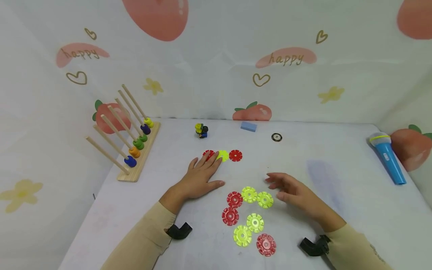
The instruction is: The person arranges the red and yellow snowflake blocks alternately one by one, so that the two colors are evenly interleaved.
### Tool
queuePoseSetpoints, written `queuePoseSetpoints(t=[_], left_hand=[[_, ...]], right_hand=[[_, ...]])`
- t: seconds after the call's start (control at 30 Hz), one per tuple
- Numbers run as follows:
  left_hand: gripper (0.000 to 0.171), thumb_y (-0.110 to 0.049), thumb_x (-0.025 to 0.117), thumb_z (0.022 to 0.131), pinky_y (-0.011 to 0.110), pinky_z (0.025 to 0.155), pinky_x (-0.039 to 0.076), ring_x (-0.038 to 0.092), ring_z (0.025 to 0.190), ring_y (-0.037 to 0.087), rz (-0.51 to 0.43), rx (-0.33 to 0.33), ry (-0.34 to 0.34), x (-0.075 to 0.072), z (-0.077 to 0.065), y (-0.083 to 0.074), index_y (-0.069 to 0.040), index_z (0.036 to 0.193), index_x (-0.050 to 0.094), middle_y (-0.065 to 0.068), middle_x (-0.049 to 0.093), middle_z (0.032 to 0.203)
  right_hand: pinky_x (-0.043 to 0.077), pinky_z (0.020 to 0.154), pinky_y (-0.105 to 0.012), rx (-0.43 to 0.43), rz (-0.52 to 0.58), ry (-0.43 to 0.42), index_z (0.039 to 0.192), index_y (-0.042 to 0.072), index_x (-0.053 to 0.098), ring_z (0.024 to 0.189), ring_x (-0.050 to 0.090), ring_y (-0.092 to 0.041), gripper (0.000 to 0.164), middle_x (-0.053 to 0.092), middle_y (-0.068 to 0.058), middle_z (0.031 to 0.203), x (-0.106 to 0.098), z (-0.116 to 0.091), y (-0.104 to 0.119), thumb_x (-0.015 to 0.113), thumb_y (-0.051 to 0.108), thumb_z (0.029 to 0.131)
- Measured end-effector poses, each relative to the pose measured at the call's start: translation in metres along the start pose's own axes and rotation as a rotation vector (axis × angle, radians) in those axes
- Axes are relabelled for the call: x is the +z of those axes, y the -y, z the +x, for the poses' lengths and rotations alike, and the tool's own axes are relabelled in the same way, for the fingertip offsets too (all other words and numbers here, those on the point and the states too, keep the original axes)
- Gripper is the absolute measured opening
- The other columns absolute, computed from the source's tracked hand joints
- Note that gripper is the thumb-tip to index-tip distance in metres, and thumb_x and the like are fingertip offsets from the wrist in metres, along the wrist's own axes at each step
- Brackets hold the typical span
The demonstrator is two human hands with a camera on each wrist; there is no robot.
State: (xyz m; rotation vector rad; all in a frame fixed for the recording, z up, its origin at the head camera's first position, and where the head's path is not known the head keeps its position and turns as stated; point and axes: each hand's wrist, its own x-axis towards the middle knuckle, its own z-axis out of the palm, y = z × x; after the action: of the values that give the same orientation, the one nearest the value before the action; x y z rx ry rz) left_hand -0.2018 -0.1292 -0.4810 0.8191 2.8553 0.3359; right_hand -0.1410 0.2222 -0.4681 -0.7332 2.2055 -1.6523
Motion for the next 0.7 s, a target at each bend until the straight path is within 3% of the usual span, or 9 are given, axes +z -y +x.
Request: queuePoseSetpoints(t=[0.1,0.17,0.23,0.37,0.5,0.6,0.7], left_hand=[[0.086,-0.072,0.039,0.087,0.057,0.108,0.001,-0.004,0.144,0.022,0.0,0.008,-0.002,0.0,0.001,-0.001,-0.023,0.155,0.016,-0.004,0.004,0.16],[0.086,-0.072,0.039,0.087,0.057,0.108,0.001,-0.005,0.144,0.022,0.001,0.009,-0.005,0.0,0.001,-0.001,-0.024,0.154,0.017,-0.004,0.004,0.16],[0.086,-0.073,0.038,0.087,0.057,0.108,0.001,-0.005,0.144,0.022,0.0,0.009,-0.006,0.0,0.001,0.0,-0.024,0.155,0.016,-0.004,0.003,0.16],[0.087,-0.074,0.037,0.086,0.057,0.108,0.001,-0.005,0.144,0.021,-0.001,0.004,-0.008,0.0,0.0,0.002,-0.025,0.155,0.015,-0.004,0.002,0.16],[0.086,-0.072,0.041,0.087,0.057,0.108,0.001,-0.004,0.144,0.022,-0.013,0.004,-0.009,-0.001,0.0,0.0,-0.024,0.154,0.018,-0.004,0.005,0.16],[0.085,-0.071,0.041,0.087,0.058,0.108,0.001,-0.003,0.144,0.023,-0.018,0.007,-0.004,-0.001,0.0,-0.001,-0.024,0.154,0.018,-0.004,0.005,0.16],[0.085,-0.071,0.041,0.087,0.058,0.108,0.001,-0.003,0.144,0.023,-0.01,0.004,0.0,-0.002,0.0,-0.001,-0.024,0.154,0.017,-0.004,0.005,0.16]], right_hand=[[0.044,0.092,-0.027,-0.009,-0.222,-0.005,0.135,0.016,0.052,0.119,0.048,-0.022,0.053,0.05,0.001,0.134,0.005,-0.006,-0.009,0.072,0.027,0.088],[0.041,0.095,-0.03,-0.024,-0.366,-0.001,0.13,0.022,0.057,0.121,0.045,-0.016,0.052,0.048,0.006,0.134,0.01,-0.006,-0.01,0.075,0.035,0.083],[0.038,0.099,-0.033,-0.015,-0.442,0.003,0.126,0.026,0.059,0.124,0.04,-0.014,0.049,0.046,0.008,0.135,0.015,-0.005,-0.009,0.076,0.037,0.081],[0.036,0.099,-0.042,0.022,-0.442,-0.013,0.108,0.027,0.063,0.122,0.039,-0.015,0.03,0.049,0.008,0.129,0.022,-0.003,-0.003,0.078,0.026,0.082],[0.041,0.09,-0.042,0.055,-0.503,-0.041,0.112,0.025,0.062,0.112,0.041,-0.015,0.036,0.05,0.011,0.119,0.021,-0.005,-0.001,0.079,0.029,0.08],[0.041,0.088,-0.043,0.066,-0.563,-0.036,0.122,0.024,0.059,0.111,0.039,-0.015,0.052,0.047,0.01,0.12,0.013,-0.011,0.001,0.082,0.034,0.076],[0.04,0.09,-0.042,0.081,-0.551,-0.013,0.115,0.025,0.062,0.111,0.039,-0.015,0.046,0.047,0.009,0.117,0.002,-0.017,0.002,0.084,0.03,0.074]])
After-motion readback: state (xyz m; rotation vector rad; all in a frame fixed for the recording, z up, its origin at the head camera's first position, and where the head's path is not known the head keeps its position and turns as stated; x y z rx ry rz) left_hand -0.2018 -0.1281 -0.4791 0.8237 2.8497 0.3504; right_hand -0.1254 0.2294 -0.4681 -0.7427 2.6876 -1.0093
